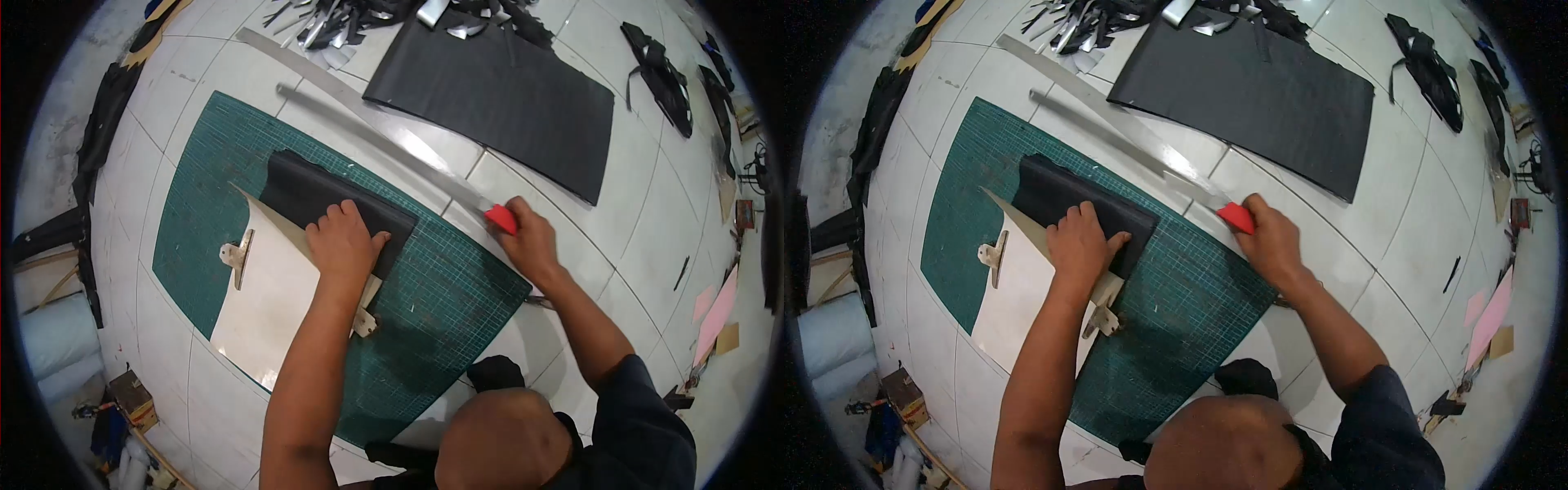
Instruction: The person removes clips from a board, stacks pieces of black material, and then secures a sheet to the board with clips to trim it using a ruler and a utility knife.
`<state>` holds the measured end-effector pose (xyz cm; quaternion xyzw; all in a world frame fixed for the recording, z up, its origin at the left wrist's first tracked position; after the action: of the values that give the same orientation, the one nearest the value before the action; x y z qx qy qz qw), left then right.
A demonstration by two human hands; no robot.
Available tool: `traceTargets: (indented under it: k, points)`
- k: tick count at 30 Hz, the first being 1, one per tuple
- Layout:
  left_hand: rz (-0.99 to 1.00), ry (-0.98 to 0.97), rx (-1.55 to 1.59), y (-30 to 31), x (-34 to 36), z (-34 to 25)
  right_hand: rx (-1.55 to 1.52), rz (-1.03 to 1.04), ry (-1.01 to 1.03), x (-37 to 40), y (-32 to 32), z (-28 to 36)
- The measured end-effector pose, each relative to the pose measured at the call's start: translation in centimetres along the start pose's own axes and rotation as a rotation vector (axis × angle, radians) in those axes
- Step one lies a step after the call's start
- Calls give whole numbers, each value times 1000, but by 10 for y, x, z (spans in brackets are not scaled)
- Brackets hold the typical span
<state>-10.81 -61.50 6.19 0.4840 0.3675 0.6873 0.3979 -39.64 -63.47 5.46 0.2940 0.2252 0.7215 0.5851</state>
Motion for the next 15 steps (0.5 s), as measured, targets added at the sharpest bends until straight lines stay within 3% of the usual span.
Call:
traceTargets:
  k: [7,10,15]
  points:
    - [24,-149,-105,19,4,-54,-65,-150,-189,118,107,-103]
    - [-33,-65,-130,17,3,-61,-31,-157,-316,195,141,-150]
    - [-5,-39,-138,11,7,-64,-112,-130,-335,312,169,-209]
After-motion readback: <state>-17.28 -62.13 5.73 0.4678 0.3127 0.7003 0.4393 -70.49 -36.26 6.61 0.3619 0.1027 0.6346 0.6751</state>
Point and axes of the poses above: each hand's wrist, its own x-axis away from the middle knuckle, its own y-axis out of the back of the hand, z = x × y, the point moved 9 cm from there along -x, towards the middle knuckle, and after that the axes turned 9 degrees about -x, right-handed, at the moved point
